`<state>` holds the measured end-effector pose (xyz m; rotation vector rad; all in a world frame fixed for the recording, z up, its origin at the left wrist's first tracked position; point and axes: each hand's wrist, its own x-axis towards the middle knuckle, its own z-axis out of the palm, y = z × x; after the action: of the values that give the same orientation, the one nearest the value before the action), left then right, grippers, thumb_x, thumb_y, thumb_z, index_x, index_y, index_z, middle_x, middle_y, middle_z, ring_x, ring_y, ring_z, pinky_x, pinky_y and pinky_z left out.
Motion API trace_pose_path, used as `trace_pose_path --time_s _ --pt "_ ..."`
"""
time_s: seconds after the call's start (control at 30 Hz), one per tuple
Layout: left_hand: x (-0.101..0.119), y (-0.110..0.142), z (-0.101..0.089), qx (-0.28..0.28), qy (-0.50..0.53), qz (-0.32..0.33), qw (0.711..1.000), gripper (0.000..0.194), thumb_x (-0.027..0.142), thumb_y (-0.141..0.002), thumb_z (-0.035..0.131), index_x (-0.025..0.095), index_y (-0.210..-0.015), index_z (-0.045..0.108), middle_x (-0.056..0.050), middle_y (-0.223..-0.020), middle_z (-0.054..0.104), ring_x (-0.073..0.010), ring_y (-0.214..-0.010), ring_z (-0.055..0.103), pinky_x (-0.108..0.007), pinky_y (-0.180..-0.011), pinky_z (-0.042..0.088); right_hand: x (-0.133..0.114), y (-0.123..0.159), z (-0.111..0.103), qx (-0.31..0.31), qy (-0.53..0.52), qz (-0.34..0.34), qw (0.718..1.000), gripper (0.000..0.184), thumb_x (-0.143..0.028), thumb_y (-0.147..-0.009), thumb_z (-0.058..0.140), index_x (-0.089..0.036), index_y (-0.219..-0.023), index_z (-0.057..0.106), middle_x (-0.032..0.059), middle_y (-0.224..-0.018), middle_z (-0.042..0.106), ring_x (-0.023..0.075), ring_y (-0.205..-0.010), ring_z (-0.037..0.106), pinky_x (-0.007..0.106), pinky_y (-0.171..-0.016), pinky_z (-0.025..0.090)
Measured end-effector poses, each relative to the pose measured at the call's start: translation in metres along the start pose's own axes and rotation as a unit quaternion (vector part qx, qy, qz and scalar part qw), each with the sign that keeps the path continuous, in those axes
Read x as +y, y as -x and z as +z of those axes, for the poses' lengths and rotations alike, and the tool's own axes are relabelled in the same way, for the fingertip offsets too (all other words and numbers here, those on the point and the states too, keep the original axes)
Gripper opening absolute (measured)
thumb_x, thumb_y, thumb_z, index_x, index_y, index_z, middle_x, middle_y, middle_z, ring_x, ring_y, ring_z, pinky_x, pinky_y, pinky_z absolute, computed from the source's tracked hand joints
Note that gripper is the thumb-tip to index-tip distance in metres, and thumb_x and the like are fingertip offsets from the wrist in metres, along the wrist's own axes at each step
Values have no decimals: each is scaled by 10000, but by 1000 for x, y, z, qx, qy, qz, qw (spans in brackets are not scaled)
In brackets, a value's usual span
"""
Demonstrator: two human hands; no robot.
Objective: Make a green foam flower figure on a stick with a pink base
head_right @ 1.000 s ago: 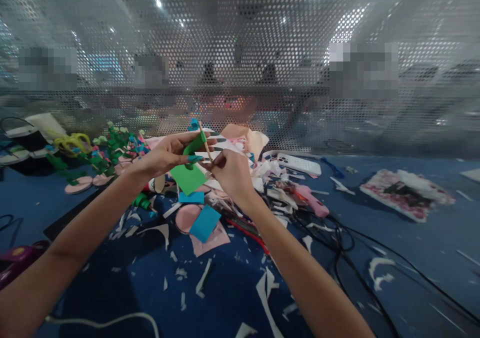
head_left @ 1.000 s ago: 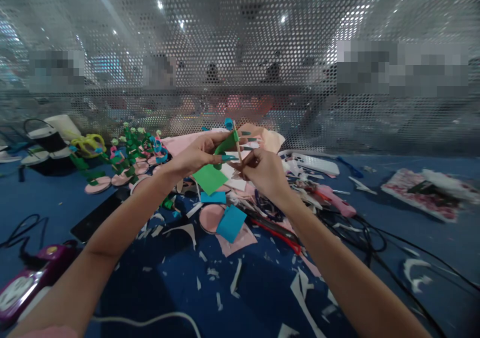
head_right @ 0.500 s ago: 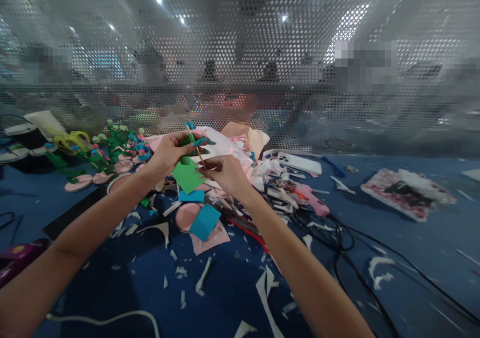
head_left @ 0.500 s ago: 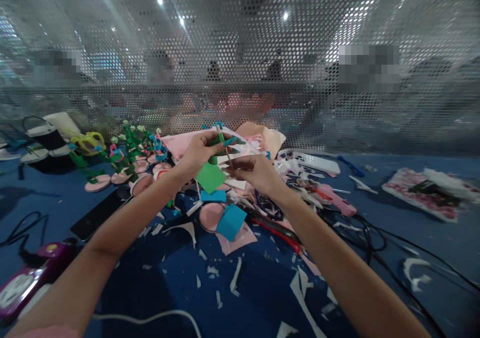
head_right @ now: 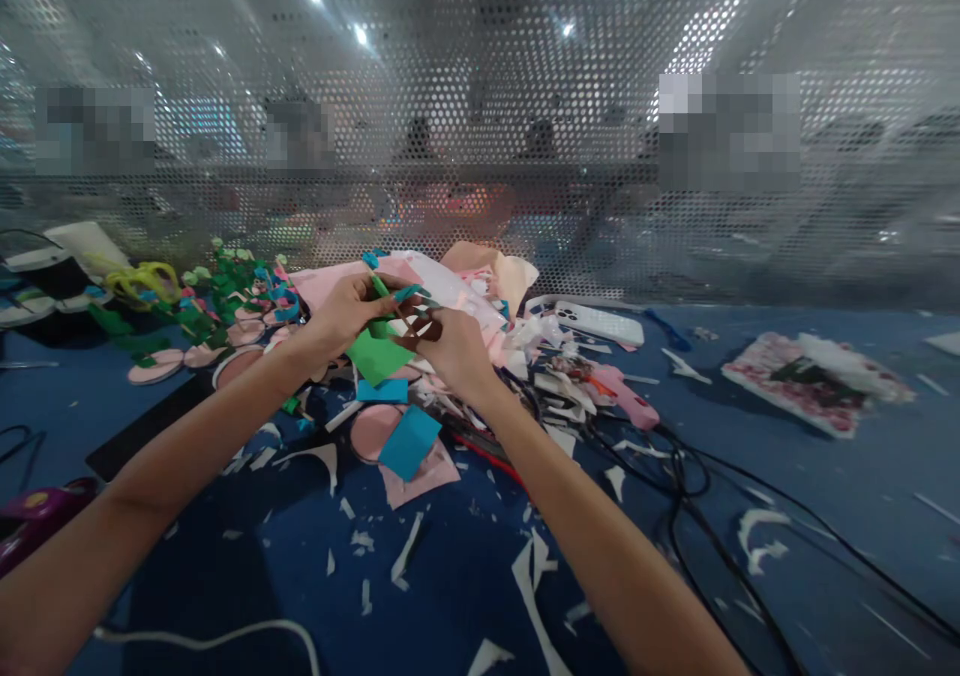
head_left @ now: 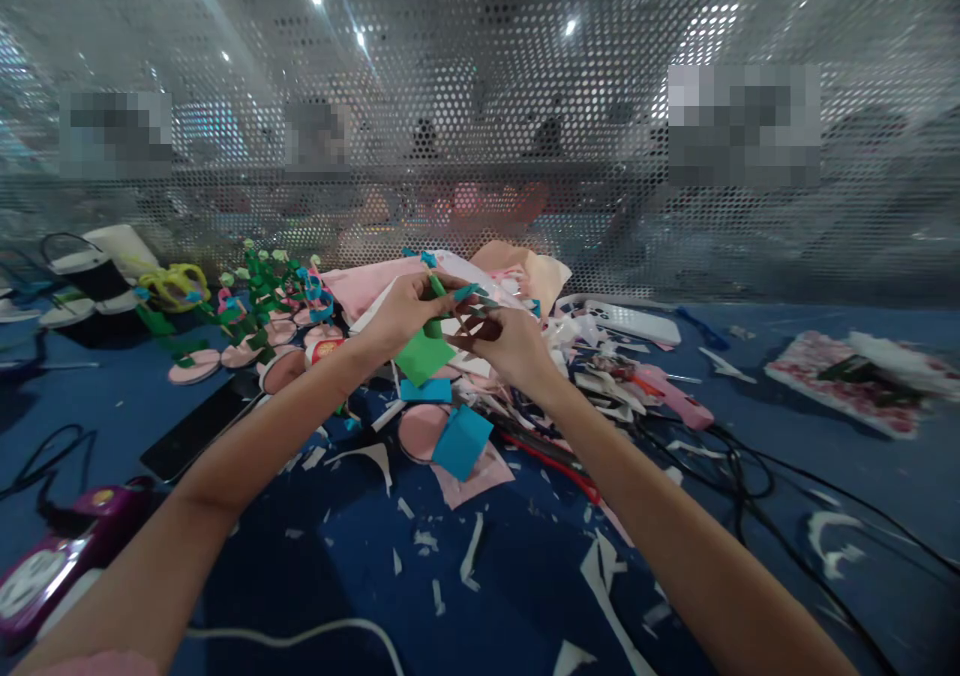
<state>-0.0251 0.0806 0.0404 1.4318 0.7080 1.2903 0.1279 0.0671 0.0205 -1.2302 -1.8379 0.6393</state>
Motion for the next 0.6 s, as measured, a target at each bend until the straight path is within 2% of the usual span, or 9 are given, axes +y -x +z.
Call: trace_pose_path --time_s 0.13,0.23,0.3,0.4,0.5,0.6 --pt "4 0 -1 -14 34 -2 999 326 252 -588 792 110 -841 644 -54 -761 706 -179 -763 683 -286 -724 525 -1 0 -5 -84 -67 -27 994 179 -333 -674 637 -164 -674 696 33 -679 703 171 -633 634 263 -594 468" --pt "5 2 3 -15 56 -19 998 335 233 -608 782 117 -882 631 -66 -810 713 -185 -788 686 -307 -763 526 0 1 -8 -112 -133 7 985 129 -288 -644 645 -173 -636 703 27 -646 701 181 -627 650 276 -609 498" --pt "5 4 6 -16 76 -26 997 338 234 -612 779 123 -893 629 -68 -840 716 -183 -798 686 -318 -790 524 -2 2 -8 -75 -130 37 988 117 -275 -601 687 -161 -624 695 29 -590 681 181 -570 637 274 -561 486" --pt "3 6 10 -10 81 -27 996 348 257 -598 783 123 -881 631 -67 -868 712 -183 -813 680 -320 -784 526 -6 4 -7 1 -63 62 996 168 -278 -530 755 -154 -568 648 33 -557 659 176 -534 607 265 -503 431" --pt "1 7 11 13 46 -31 998 367 250 -586 788 121 -896 638 -54 -839 708 -162 -767 672 -298 -741 527 -9 6 -5 48 18 53 997 241 -302 -507 781 -171 -512 580 32 -565 652 176 -559 595 265 -503 389" --pt "1 7 9 40 9 -25 999 390 240 -583 789 124 -928 648 -32 -804 699 -120 -705 650 -250 -693 513 -10 7 -2 64 58 27 996 299 -345 -518 779 -184 -491 528 28 -565 642 170 -563 585 263 -503 372"
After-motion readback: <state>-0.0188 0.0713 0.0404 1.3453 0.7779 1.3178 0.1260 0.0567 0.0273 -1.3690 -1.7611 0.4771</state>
